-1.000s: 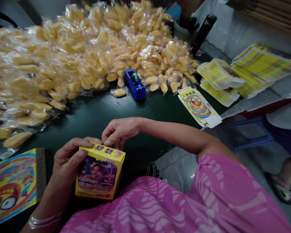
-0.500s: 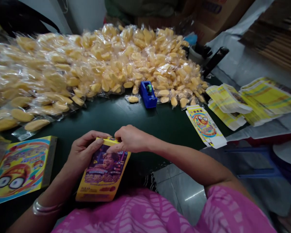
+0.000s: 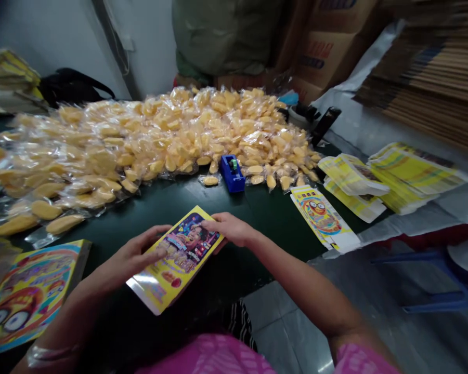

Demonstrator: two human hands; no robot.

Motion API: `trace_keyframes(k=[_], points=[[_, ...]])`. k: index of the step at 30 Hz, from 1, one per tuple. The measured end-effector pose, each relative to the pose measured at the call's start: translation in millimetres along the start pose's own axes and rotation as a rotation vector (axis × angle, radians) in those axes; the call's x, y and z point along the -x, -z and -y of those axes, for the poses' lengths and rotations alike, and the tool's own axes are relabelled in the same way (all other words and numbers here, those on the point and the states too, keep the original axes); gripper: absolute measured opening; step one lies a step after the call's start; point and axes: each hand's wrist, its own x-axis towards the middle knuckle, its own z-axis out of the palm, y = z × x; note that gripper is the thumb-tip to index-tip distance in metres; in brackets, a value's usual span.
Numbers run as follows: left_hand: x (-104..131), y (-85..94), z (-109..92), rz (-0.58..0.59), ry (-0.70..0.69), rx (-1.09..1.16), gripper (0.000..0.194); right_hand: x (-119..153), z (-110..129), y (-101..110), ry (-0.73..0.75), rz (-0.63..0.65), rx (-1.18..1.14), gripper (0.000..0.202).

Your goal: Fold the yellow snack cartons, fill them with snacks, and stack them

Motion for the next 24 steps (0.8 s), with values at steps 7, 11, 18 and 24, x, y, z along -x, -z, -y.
trace_keyframes(k=[7, 11, 18, 24], points=[[-12.3, 3.0, 13.5, 0.03, 0.142, 0.019, 0.057, 47.2, 2.8, -20.1, 0.535, -0.243, 1.098, 0.076], [-12.1, 13.1, 6.9, -0.1, 0.026, -0.231, 0.058, 48.4, 12.8, -19.4, 0.531, -0.132, 1.05, 0.034], [-90.7, 59.1, -67.9, -0.617, -0.291, -0.77, 0.05, 25.0, 20.4, 36.1, 0.243, -0.03, 0.628, 0.053], [-200.1, 55.9, -106.9, -0.687, -0.392, -1.158, 0.076, 18.2, -1.6, 0.5, 0.054, -0.076, 0.973, 0.125]])
